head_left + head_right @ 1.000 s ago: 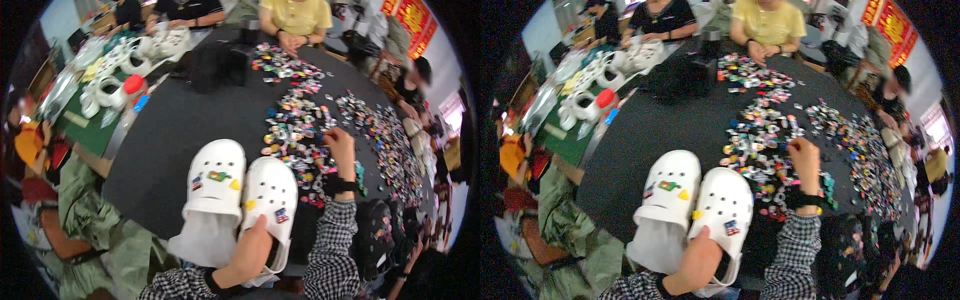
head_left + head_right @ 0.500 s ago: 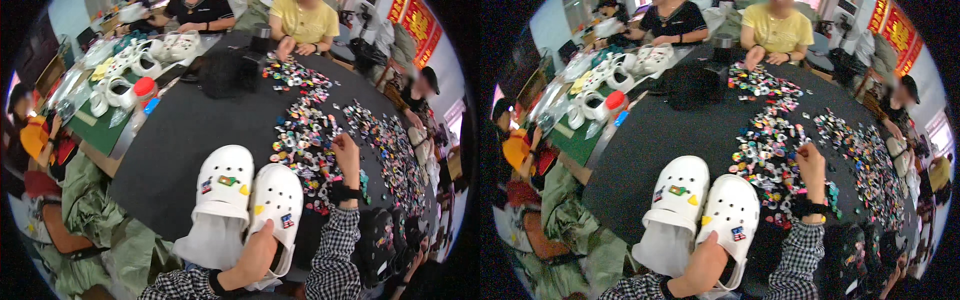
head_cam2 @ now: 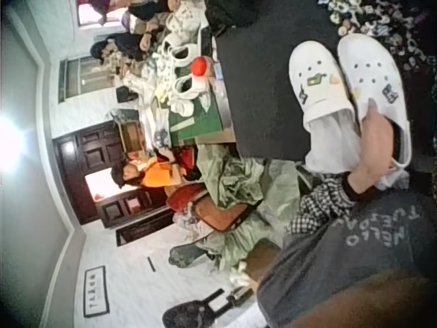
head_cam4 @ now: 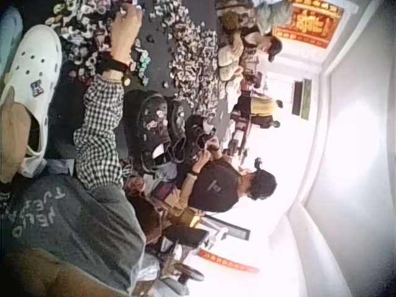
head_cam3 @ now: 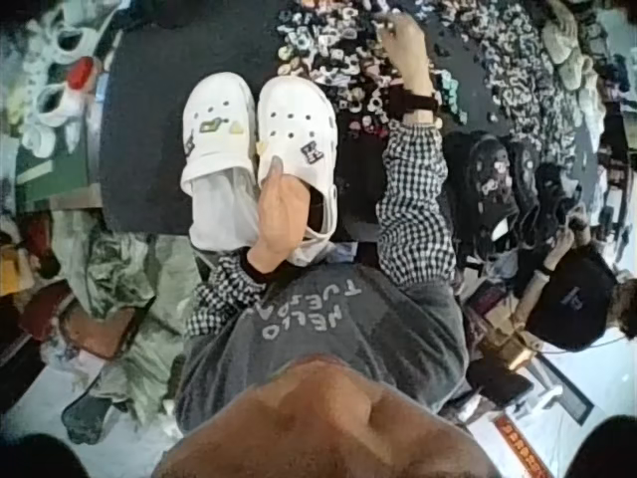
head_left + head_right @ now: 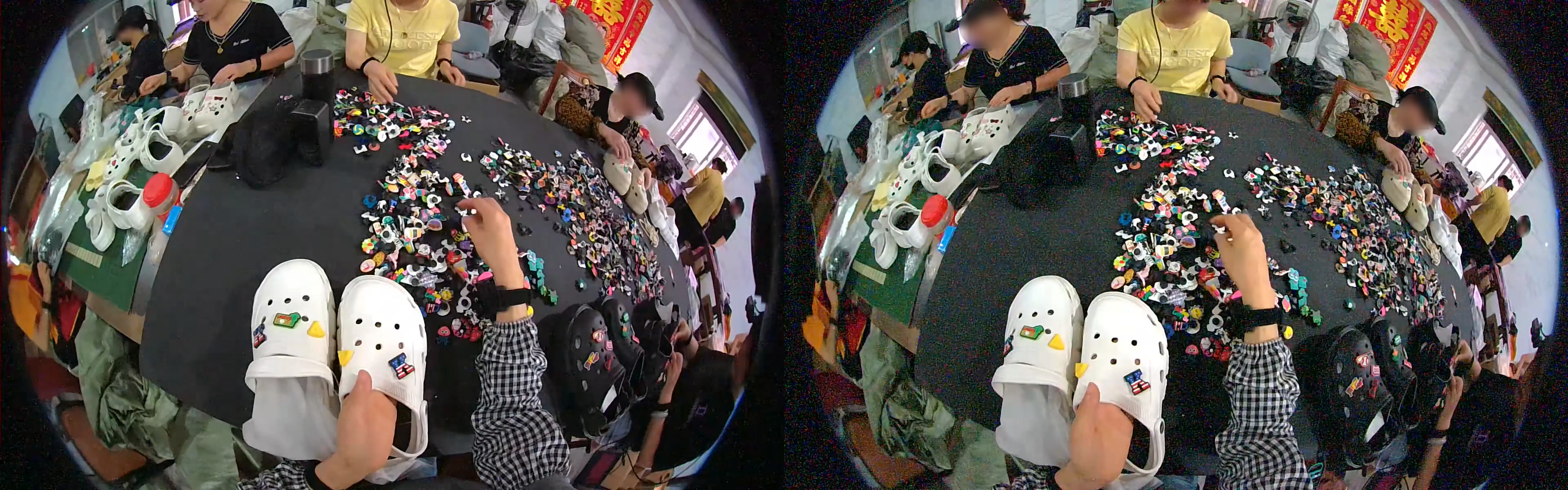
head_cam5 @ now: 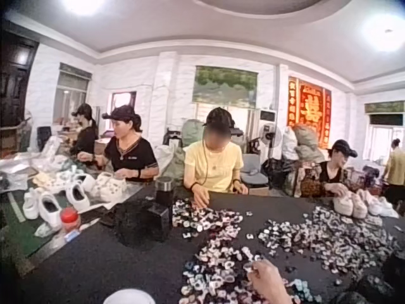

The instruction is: Manually attaching decorative charms to the holes of rubber clog shoes.

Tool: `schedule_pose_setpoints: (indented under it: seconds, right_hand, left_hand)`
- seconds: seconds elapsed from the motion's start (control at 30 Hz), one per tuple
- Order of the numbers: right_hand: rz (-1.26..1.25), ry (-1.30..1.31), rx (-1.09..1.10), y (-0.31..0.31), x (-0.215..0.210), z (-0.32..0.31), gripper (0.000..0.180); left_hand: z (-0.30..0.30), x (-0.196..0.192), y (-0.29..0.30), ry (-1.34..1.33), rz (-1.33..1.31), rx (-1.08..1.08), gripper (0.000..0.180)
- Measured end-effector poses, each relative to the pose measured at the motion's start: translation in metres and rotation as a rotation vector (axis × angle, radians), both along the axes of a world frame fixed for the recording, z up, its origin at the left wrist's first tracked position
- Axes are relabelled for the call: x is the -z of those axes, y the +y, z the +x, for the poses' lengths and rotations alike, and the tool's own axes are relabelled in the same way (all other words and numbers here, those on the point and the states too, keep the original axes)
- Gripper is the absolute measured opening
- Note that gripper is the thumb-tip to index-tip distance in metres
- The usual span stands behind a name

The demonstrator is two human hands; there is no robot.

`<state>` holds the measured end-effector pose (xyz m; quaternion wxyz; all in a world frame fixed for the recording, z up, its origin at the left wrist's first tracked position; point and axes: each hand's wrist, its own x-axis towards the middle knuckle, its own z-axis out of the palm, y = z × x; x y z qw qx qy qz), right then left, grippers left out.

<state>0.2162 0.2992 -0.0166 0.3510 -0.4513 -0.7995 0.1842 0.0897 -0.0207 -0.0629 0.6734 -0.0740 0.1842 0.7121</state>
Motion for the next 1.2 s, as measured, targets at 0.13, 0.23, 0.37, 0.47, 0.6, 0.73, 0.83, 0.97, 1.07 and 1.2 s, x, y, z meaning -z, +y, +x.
schedule_pose_setpoints:
  seconds: [0.13, 0.23, 0.37, 0.47, 0.6, 0.73, 0.83, 0.97, 1.07, 1.2]
  right_hand:
    - [0.083, -0.053, -0.339, -0.001, 0.004, -0.009, 0.031]
    - [0.190, -0.180, -0.371, -0.004, 0.014, -0.011, 0.032]
    - [0.015, -0.270, -0.258, -0.007, 0.005, -0.011, 0.024]
    - [0.035, -0.335, -0.169, -0.007, 0.002, -0.012, 0.020]
    - [0.150, -0.278, -0.196, -0.009, 0.001, -0.017, 0.020]
    - [0.282, -0.212, -0.493, -0.016, 0.002, -0.039, 0.033]
    - [0.309, -0.266, -0.549, -0.024, 0.005, -0.047, 0.033]
    - [0.108, -0.246, -0.396, -0.023, 0.002, -0.042, 0.026]
    - [0.018, -0.243, -0.235, -0.019, 0.000, -0.028, 0.021]
    - [0.012, -0.297, -0.185, -0.017, 0.000, -0.026, 0.019]
  left_hand:
    - [0.001, -0.012, 0.004, 0.111, -0.115, -0.007, 0.026]
    - [0.001, -0.022, 0.008, 0.117, -0.095, -0.010, 0.029]
    - [0.001, -0.025, 0.010, 0.159, -0.082, -0.015, 0.039]
    - [0.003, -0.020, 0.009, 0.123, -0.106, -0.038, 0.041]
    - [0.003, -0.034, 0.015, 0.129, -0.114, -0.042, 0.042]
    - [0.003, -0.039, 0.015, 0.151, -0.133, -0.045, 0.045]
    - [0.003, -0.035, 0.014, 0.152, -0.143, -0.042, 0.046]
    - [0.002, -0.041, 0.018, 0.140, -0.069, -0.049, 0.050]
    - [0.002, -0.046, 0.019, 0.148, -0.065, -0.043, 0.053]
    - [0.002, -0.041, 0.017, 0.150, -0.104, -0.017, 0.053]
